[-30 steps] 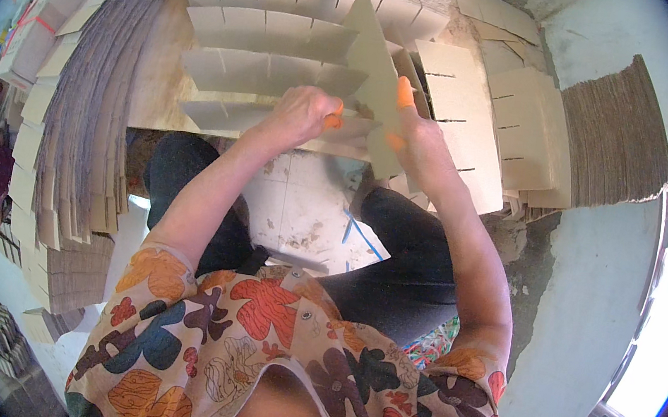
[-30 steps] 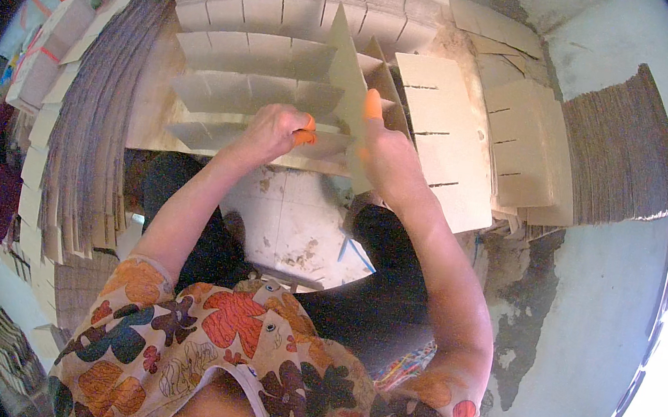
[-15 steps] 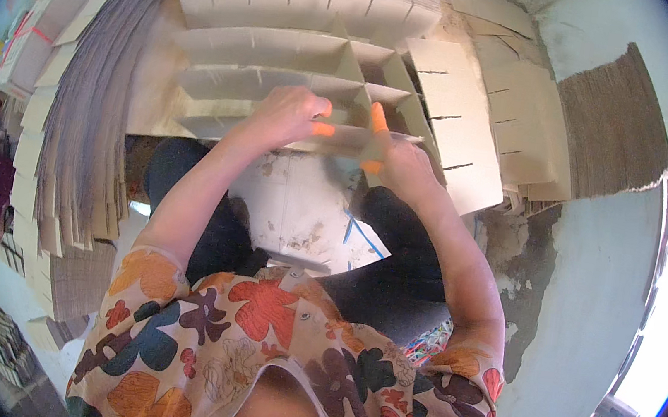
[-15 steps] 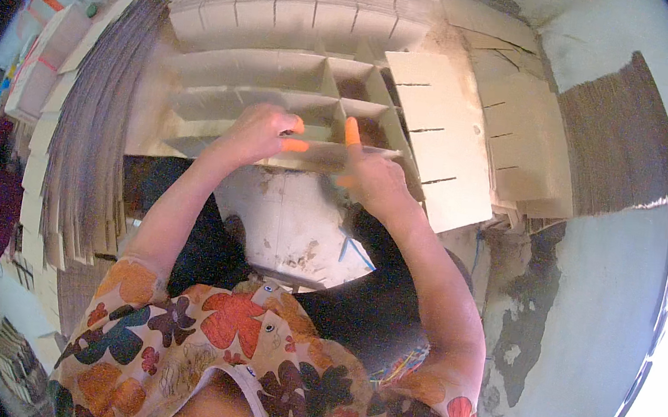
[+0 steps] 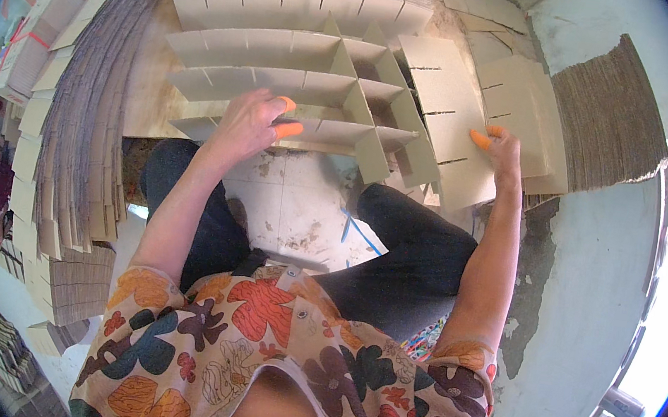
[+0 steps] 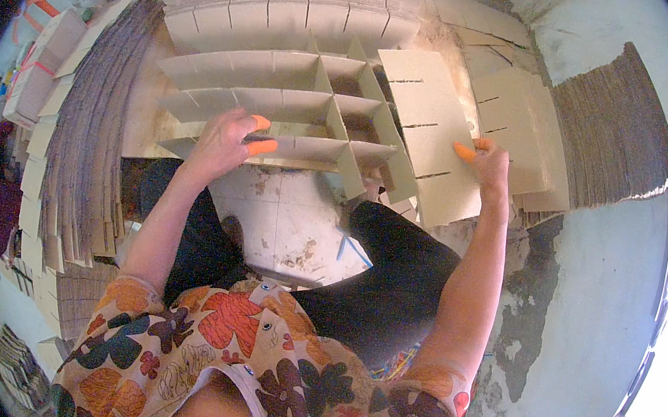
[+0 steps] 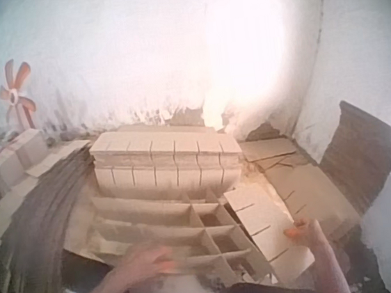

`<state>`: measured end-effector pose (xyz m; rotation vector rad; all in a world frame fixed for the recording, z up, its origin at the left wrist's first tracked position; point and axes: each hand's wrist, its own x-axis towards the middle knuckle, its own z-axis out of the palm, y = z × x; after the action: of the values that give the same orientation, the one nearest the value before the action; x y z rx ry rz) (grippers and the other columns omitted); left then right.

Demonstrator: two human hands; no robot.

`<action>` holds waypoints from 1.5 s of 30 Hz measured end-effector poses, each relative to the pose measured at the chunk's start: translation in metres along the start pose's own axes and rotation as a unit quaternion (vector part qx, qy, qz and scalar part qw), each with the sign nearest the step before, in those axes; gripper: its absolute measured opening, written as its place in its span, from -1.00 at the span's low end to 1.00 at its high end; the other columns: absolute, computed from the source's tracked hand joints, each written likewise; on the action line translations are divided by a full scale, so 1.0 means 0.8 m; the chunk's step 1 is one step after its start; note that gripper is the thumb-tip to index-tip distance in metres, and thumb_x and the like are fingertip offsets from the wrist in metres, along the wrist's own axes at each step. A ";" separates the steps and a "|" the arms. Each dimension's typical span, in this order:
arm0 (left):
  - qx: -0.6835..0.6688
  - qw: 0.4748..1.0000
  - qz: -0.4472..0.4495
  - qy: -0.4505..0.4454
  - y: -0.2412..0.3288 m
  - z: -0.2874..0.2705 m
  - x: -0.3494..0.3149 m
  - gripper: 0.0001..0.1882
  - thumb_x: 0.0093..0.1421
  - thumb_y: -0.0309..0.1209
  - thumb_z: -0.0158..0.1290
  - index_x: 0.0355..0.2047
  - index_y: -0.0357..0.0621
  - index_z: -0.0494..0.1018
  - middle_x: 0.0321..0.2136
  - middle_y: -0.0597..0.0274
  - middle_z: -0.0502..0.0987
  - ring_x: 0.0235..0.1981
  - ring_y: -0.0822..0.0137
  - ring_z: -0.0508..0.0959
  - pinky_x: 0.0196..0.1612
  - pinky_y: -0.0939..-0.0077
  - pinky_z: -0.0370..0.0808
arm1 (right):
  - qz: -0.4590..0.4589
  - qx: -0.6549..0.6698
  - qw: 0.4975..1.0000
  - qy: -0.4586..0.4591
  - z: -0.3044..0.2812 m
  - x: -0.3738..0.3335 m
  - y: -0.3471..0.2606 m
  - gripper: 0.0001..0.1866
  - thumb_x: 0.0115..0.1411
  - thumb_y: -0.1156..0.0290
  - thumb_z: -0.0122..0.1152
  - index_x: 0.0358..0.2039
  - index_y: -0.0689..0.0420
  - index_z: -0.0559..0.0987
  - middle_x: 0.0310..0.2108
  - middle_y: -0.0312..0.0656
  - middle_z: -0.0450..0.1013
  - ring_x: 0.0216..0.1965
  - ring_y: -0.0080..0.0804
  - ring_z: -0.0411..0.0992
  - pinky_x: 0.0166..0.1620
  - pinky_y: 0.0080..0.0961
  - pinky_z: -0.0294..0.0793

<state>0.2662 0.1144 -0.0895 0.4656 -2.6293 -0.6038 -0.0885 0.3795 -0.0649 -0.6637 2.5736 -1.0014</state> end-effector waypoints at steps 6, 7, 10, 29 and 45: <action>-0.010 1.000 -0.008 0.005 0.003 -0.001 -0.003 -0.69 0.01 -0.26 0.23 -0.35 -0.25 0.52 -0.58 0.02 0.47 -0.43 0.03 0.49 -0.36 0.16 0.42 | 0.066 0.123 0.990 0.027 -0.009 0.004 0.008 -0.55 -0.05 0.22 0.43 -0.26 0.32 0.61 -0.48 -0.20 0.51 -0.44 -0.53 0.44 -0.37 -0.49 0.46; -0.009 1.000 -0.006 0.008 0.002 -0.001 -0.004 -0.69 0.01 -0.26 0.23 -0.35 -0.25 0.52 -0.58 0.02 0.47 -0.43 0.03 0.49 -0.36 0.17 0.42 | 0.067 0.147 0.987 0.027 -0.011 -0.001 0.009 -0.59 -0.03 0.23 0.41 -0.27 0.31 0.62 -0.48 -0.22 0.51 -0.45 -0.54 0.43 -0.37 -0.51 0.45; -0.019 1.000 -0.004 0.019 0.001 0.000 -0.005 -0.68 0.01 -0.25 0.23 -0.34 -0.25 0.52 -0.58 0.02 0.47 -0.42 0.03 0.49 -0.35 0.18 0.42 | 0.037 0.229 0.971 0.050 -0.021 -0.002 0.021 -0.65 0.03 0.25 0.37 -0.29 0.29 0.64 -0.46 -0.27 0.51 -0.45 -0.56 0.42 -0.36 -0.56 0.42; -0.015 0.999 -0.009 0.047 -0.010 0.001 -0.011 -0.68 -0.01 -0.22 0.26 -0.35 -0.19 0.54 -0.54 0.02 0.50 -0.44 0.05 0.51 -0.34 0.20 0.45 | 0.010 0.053 0.990 0.132 -0.020 0.018 -0.010 -0.61 0.06 0.18 0.30 -0.34 0.32 0.63 -0.51 -0.17 0.51 -0.44 -0.46 0.35 -0.30 -0.36 0.37; -0.007 0.998 0.051 0.037 -0.038 0.017 -0.017 -0.82 -0.09 -0.39 0.23 -0.56 -0.20 0.46 -0.63 0.00 0.48 -0.52 -0.01 0.50 -0.44 0.13 0.42 | -0.311 0.028 0.944 0.102 0.039 -0.091 -0.209 -0.56 0.06 0.42 0.34 -0.04 0.30 0.52 -0.43 -0.11 0.57 -0.48 -0.58 0.41 -0.39 -0.58 0.44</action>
<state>0.2783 0.0985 -0.1194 0.3409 -2.5601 -0.5610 0.0382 0.2912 0.0369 -1.4866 2.5345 -1.3792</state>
